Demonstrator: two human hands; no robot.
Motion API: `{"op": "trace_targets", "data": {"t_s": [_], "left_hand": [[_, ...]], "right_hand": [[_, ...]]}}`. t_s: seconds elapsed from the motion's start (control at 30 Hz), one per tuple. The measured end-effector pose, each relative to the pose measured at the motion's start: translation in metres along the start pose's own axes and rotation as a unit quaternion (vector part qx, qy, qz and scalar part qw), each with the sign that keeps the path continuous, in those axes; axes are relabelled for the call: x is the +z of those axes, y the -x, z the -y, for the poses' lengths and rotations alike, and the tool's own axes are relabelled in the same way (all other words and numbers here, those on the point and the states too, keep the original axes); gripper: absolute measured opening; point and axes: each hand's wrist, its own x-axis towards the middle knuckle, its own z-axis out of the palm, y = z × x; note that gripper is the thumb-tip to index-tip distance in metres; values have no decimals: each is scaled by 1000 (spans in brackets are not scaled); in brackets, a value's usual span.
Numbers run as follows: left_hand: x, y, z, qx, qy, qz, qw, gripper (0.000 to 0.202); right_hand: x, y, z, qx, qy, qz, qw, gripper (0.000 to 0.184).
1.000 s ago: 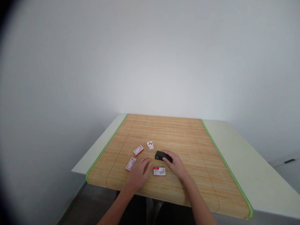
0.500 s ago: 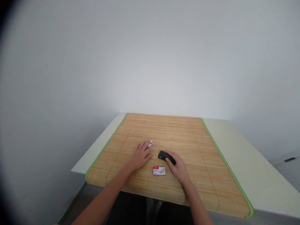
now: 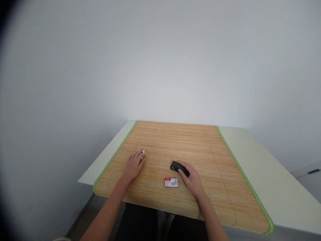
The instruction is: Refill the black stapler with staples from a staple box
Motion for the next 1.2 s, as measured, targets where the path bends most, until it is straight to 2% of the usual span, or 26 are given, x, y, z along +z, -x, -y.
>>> {"op": "trace_targets", "data": {"t_s": [0.13, 0.23, 0.33, 0.4, 0.5, 0.57, 0.6, 0.7, 0.83, 0.97, 1.07, 1.2], "left_hand": [[-8, -5, 3, -3, 7, 0, 1000, 32], [-21, -7, -9, -1, 21, -12, 1000, 34], [-31, 0, -46, 35, 62, -12, 997, 36], [-30, 12, -83, 82, 78, 18, 993, 35], [-17, 33, -137, 172, 113, 86, 975, 40], [-9, 42, -156, 195, 123, 116, 966, 38], [-7, 45, -159, 193, 119, 122, 966, 37], [-9, 44, -143, 139, 79, 94, 983, 38], [-19, 35, -95, 34, 7, 20, 999, 33], [-19, 30, -55, -44, -37, -30, 998, 26], [-14, 30, -39, -71, -49, -65, 994, 32], [-14, 32, -35, -98, -38, -92, 990, 39]], "right_hand": [[-1, 1, 3, 3, -6, -2, 1000, 39], [-1, 2, 2, 5, -6, -1, 1000, 40], [0, 2, 2, 8, -6, 0, 1000, 41], [1, 2, 2, 10, -10, 0, 1000, 41], [0, 1, 1, 10, -16, 2, 1000, 42], [0, 1, 0, 8, -17, 3, 1000, 42], [-1, 1, 0, 7, -16, 3, 1000, 43], [-1, 3, -2, 5, -12, 2, 1000, 44], [-1, 4, -2, 11, -5, 0, 1000, 44], [-1, 4, 1, 15, 1, -1, 1000, 44], [-1, 3, 3, 15, 4, 1, 1000, 46], [1, 10, 7, 25, 4, 19, 1000, 54]]}}
